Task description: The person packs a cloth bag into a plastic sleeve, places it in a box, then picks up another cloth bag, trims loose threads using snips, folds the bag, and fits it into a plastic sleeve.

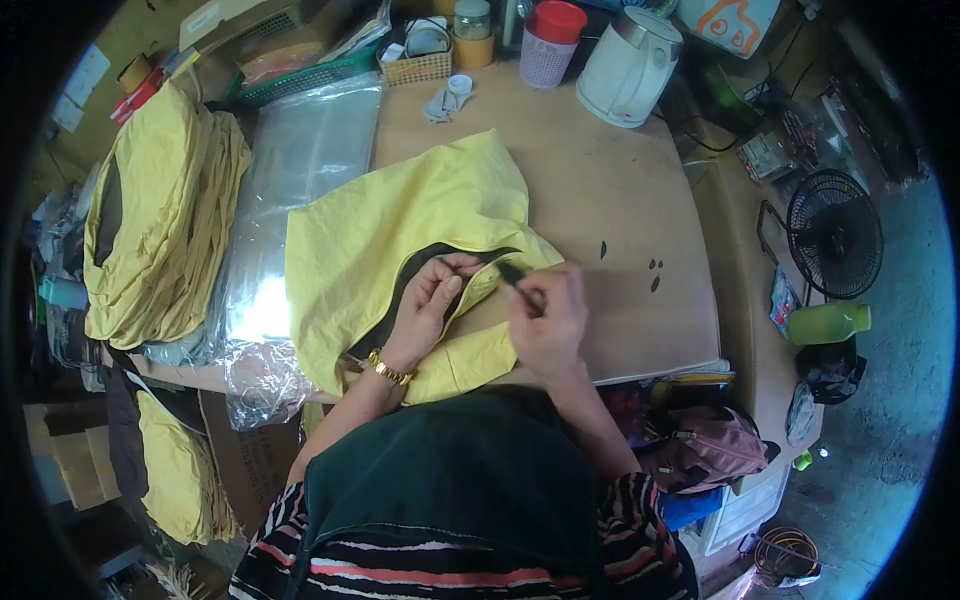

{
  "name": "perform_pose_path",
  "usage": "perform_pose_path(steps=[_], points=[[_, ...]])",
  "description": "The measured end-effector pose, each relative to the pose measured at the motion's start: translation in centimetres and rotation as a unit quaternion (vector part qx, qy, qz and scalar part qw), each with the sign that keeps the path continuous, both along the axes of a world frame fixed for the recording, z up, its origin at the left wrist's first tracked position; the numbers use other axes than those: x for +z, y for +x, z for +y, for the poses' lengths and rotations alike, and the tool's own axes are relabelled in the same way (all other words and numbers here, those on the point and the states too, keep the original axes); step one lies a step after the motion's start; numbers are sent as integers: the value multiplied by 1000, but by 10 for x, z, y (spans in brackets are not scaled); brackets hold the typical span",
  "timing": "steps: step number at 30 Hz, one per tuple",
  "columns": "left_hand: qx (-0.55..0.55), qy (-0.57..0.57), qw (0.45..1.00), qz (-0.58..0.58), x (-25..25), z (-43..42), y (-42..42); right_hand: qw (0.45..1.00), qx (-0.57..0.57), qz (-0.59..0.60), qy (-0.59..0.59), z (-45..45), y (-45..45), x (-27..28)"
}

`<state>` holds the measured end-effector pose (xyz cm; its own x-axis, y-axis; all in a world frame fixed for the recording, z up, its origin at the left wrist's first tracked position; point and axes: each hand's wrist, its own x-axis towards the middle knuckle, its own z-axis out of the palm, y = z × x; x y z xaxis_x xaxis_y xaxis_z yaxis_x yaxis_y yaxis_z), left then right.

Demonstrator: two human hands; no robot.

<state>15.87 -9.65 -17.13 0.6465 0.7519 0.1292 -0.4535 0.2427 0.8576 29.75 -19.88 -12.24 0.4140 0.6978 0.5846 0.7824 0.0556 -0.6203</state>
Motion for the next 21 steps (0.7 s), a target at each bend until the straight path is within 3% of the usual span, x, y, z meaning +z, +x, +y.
perform_pose_path(steps=[3, 5, 7, 9, 10, 12, 21], points=[[22, 12, 999, 29, 13, -4, -19, 978, -44, 183, 91, 10, 28, 25], [33, -12, 999, 23, 10, -6, -27, 974, -32, 216, 65, 11, 39, 44], [-22, -261, 961, -93, 18, -5, -32, 969, -11, 245, 44, 16, 32, 63], [-43, -292, 947, -127, 25, -6, -33, 992, 66, 95, -44, 3, -1, 74], [-52, -306, 941, -136, 31, -7, -34, 992, 69, 97, -44, 1, -13, 73], [-64, -320, 934, -144, 34, -6, -34, 991, 100, -43, -78, -3, -31, 71], [-33, -322, 937, -128, 24, -5, -30, 988, 91, -58, -110, 6, -25, 26]])
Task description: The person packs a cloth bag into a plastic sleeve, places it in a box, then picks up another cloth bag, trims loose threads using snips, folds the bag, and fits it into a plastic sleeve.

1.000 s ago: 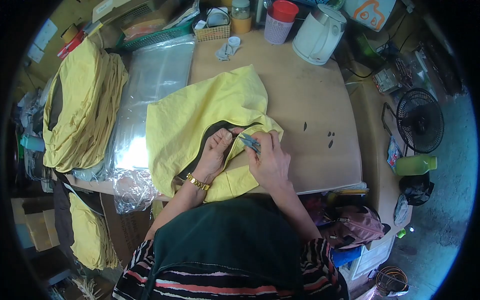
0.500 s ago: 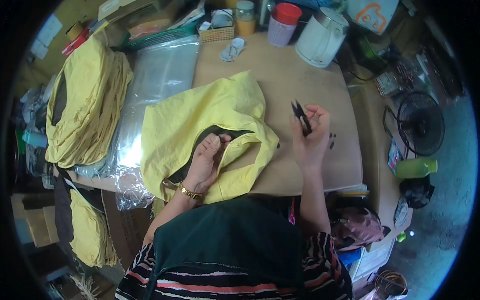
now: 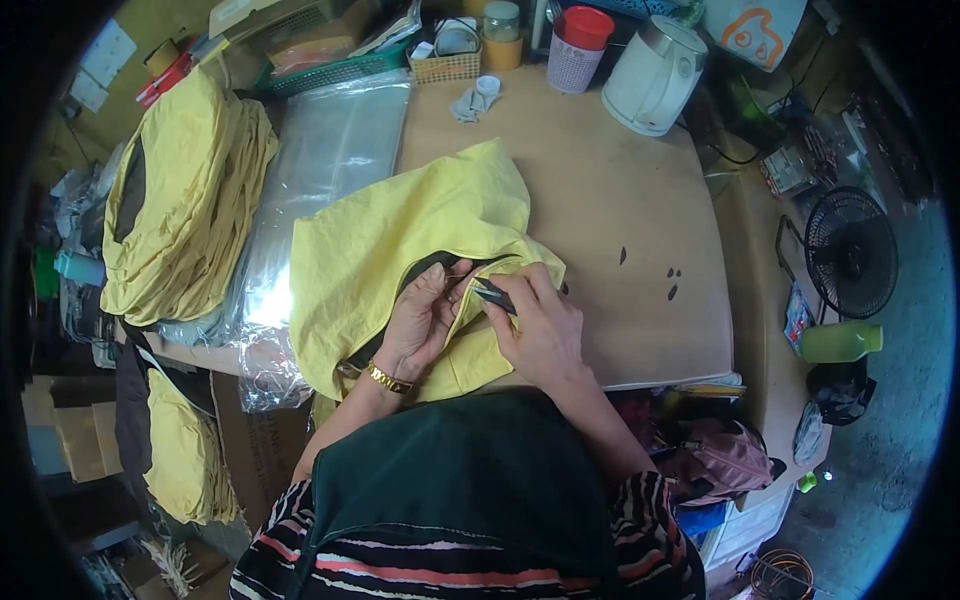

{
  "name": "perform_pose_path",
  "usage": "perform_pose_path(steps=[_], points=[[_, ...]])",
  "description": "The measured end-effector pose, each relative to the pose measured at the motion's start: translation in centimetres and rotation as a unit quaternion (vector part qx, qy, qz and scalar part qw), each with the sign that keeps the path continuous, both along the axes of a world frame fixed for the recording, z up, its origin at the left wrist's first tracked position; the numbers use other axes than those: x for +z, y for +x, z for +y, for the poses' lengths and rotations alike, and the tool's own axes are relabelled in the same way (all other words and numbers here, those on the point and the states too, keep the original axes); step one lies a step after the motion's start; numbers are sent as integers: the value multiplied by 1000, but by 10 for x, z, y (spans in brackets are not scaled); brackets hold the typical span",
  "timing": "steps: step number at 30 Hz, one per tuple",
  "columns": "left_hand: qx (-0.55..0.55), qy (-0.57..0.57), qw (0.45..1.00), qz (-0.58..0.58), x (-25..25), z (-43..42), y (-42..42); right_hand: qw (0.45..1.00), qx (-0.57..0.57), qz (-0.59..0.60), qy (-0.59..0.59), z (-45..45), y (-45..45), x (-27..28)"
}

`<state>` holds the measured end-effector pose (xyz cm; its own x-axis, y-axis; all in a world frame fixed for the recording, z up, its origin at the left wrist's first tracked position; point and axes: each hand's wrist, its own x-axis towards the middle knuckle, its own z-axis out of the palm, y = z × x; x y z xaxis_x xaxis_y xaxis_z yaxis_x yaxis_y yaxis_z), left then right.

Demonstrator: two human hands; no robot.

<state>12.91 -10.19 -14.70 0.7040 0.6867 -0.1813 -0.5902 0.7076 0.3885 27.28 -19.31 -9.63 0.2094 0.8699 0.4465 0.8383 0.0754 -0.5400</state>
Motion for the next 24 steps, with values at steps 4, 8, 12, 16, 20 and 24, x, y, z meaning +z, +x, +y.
perform_pose_path(steps=[4, 8, 12, 16, 20, 24], points=[[20, 68, 997, 14, -13, -2, 2, 1000, -24, 11, -3, 3, -2, -10], [45, 101, 991, 80, 2, -10, 8, 999, -18, -26, 25, 3, 3, -25], [17, 376, 883, 281, 13, -18, -12, 995, -44, 74, 46, 3, 9, -25], [-122, 432, 890, 84, 55, -20, -18, 952, -57, 289, 88, 13, 29, -27], [-192, 692, 687, 116, 50, -31, 5, 919, -54, 390, -2, 10, 49, -17], [132, 693, 569, 422, 41, -19, 15, 925, -32, 378, 10, 3, 38, -9]])
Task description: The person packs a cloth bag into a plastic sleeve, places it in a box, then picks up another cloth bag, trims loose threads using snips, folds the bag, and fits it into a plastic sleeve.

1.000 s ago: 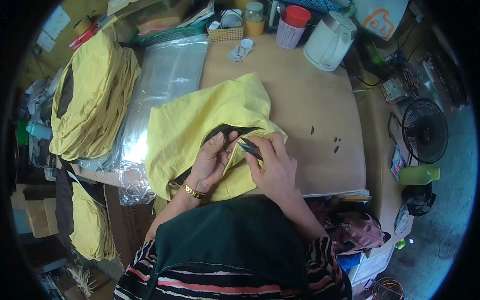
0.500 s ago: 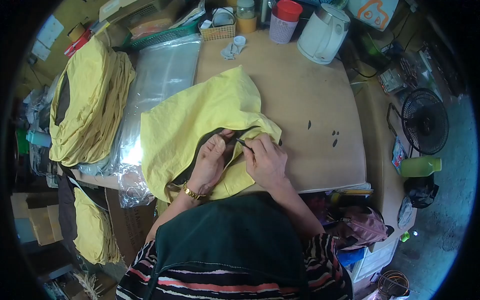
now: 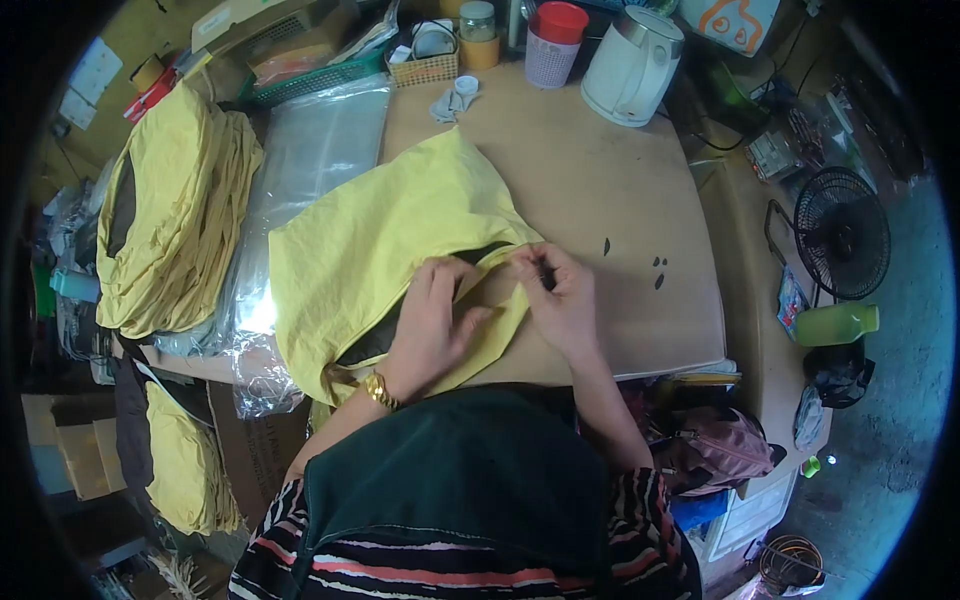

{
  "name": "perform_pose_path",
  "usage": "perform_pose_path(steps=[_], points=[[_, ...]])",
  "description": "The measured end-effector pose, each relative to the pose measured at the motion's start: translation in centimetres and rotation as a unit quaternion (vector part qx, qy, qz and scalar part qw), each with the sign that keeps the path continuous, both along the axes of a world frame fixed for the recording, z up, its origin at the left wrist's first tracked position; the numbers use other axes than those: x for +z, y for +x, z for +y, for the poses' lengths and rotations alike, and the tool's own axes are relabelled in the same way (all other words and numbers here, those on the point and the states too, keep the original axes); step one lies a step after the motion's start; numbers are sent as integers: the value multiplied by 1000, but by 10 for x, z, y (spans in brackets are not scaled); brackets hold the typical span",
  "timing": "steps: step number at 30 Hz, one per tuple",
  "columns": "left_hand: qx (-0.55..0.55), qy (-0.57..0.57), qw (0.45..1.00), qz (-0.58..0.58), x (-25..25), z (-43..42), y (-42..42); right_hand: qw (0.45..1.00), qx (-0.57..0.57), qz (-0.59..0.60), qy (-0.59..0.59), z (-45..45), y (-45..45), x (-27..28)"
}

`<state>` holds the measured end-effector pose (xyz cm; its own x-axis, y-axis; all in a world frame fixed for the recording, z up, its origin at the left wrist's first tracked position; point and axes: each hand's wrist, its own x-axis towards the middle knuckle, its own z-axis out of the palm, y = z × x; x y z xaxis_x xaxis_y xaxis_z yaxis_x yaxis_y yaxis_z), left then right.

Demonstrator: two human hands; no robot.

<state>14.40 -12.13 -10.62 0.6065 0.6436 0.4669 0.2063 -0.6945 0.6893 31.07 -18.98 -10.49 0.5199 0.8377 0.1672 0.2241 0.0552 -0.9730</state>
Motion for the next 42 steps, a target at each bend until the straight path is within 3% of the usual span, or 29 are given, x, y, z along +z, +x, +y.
perform_pose_path(steps=[3, 5, 6, 8, 12, 16, 19, 24, 26, 28, 29, 30, 32, 33, 34, 36, 40, 42], points=[[13, -59, 994, 95, -17, 12, 2, 997, 51, -8, -63, 3, -8, -10], [-12, -188, 982, 8, -23, 16, 3, 996, 55, -57, -41, 4, -11, -5], [-12, -186, 982, 8, -21, 17, 2, 992, 57, -106, -22, 5, -12, -3], [-69, -400, 906, -124, -15, 15, -2, 991, 67, -116, -12, 4, -11, -5], [-70, -431, 884, -168, -5, 12, -3, 991, 50, -124, 9, 4, -17, 2], [-85, -428, 889, -135, -1, 10, -6, 982, 47, -183, 3, 0, -17, -1], [-82, -467, 864, -167, -2, 8, -6, 961, 17, -269, 57, -2, -26, 8], [-99, -522, 823, -202, -6, 9, -5, 949, -21, -303, 83, -1, -30, 2], [-89, -518, 824, -211, -9, 12, -6, 953, -16, -294, 75, -4, -31, 0], [-80, -514, 825, -220, -9, 14, -7, 984, 37, -161, 60, -9, -27, -3], [-76, -521, 821, -220, -9, 14, -7, 992, 116, -52, 13, -17, -25, 3], [-73, -527, 817, -221, -8, 15, -8, 992, 117, -52, 14, -23, -22, 3], [-75, -511, 827, -225, -3, 12, -9, 965, 162, 201, 51, -32, -20, 2], [-77, -495, 835, -228, -2, 10, -9, 993, 109, 21, 25, -27, -21, 12], [-78, -496, 834, -228, -3, 8, -8, 994, 108, 21, 24, -22, -21, 16], [-73, -420, 876, -224, -5, 4, -6, 986, 15, -165, 31, -13, -23, 21], [-68, -381, 906, -170, 1, -1, -10, 984, 14, -178, 23, -6, -24, 14], [-49, -287, 952, -90, 9, -3, -13, 982, 24, -184, -27, -5, -25, 15]])
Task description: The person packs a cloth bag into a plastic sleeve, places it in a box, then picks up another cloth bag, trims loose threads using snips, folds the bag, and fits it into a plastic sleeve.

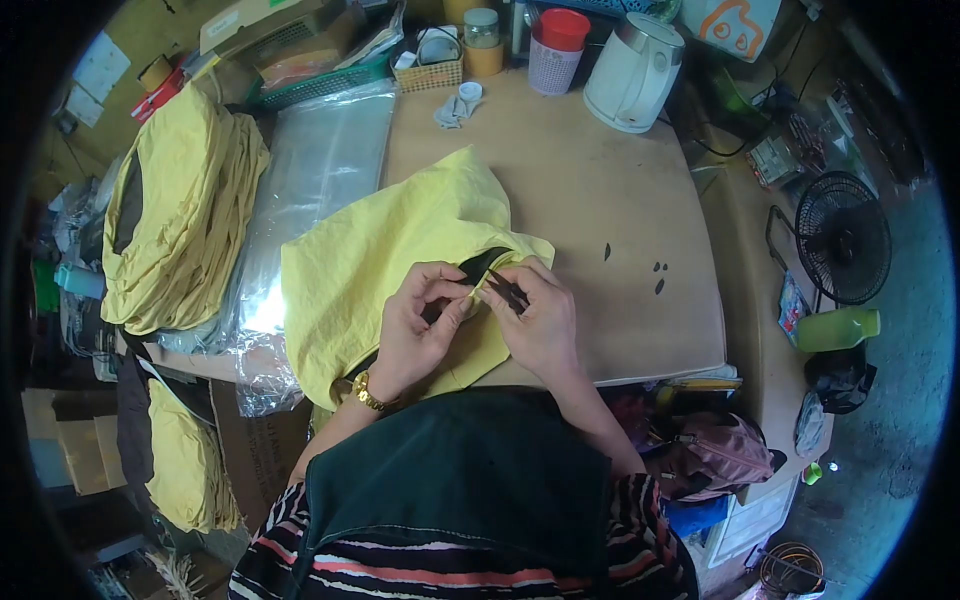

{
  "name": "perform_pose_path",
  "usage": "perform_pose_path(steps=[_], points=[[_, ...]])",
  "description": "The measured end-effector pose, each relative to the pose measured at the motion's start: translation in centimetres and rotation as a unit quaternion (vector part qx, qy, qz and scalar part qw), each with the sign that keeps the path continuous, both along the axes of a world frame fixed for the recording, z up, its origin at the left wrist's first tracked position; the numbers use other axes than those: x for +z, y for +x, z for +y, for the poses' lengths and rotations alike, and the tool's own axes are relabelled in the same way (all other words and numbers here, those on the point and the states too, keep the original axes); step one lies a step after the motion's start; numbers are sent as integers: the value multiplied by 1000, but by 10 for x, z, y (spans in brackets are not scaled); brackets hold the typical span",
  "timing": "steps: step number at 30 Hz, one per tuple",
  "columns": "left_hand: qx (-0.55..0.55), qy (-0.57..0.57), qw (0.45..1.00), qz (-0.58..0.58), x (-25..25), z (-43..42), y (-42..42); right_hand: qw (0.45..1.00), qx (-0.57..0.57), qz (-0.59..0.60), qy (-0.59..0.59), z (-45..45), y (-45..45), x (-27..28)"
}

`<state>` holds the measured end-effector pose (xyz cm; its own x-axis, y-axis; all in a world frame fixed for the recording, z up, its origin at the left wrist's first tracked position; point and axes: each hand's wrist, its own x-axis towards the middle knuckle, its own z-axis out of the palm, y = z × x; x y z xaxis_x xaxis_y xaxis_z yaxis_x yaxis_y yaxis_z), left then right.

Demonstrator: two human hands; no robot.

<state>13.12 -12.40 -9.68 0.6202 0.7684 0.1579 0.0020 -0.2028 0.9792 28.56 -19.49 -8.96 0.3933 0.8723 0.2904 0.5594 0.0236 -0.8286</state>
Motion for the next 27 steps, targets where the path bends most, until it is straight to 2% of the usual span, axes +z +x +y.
perform_pose_path(steps=[4, 6, 7, 8, 9, 10, 11, 12, 13, 14, 17, 18, 19, 20, 21, 22, 24, 25, 27], points=[[3, 39, 999, 5, -5, 2, 2, 999, 36, -23, 2, -2, -2, 3], [-14, -80, 990, -114, -13, 6, 5, 995, 101, -10, 15, -8, -7, 5], [-15, -77, 990, -115, -11, 9, 5, 981, 176, 75, -29, -15, -5, 6], [-27, -152, 981, -119, -8, 13, 1, 981, 176, 73, -27, -21, -1, 7], [-38, -227, 965, -123, -7, 16, -1, 950, 227, 207, -58, -26, 4, 8], [-37, -227, 965, -124, -7, 18, -3, 897, 273, 338, -88, -32, 6, 8], [-50, -256, 957, -127, -7, 19, -5, 942, 196, 270, -27, -35, 5, 8], [-63, -285, 948, -129, -8, 20, -7, 942, 197, 270, -28, -30, 6, 13], [-61, -287, 947, -129, -11, 20, -6, 994, 48, 95, 34, -22, 7, 22], [-62, -255, 955, -137, -13, 19, -4, 986, -104, -87, 93, -14, 10, 28], [-68, -221, 965, -123, -14, 15, -4, 995, -45, -76, 38, 4, 42, 8], [-71, -218, 968, -102, -12, 14, -6, 995, -44, -75, 39, 9, 51, 4], [-65, -221, 968, -100, -2, 8, -15, 992, -98, -79, -17, 12, 57, -2], [-13, 137, 985, 102, 14, 2, -28, 982, -151, -84, -74, 15, 66, -9], [36, 470, 832, 292, 22, -4, -41, 973, -179, -133, -58, 17, 80, -17], [38, 463, 833, 301, 18, -7, -56, 961, -204, -181, -41, 17, 93, -24], [125, 387, 828, 385, 5, -6, -84, 951, -243, -184, -47, 15, 111, -27], [128, 385, 826, 392, 1, -2, -97, 954, -236, -180, -48, 14, 118, -31], [109, 309, 879, 347, -9, 4, -117, 968, -213, -112, -71, 12, 126, -37]])
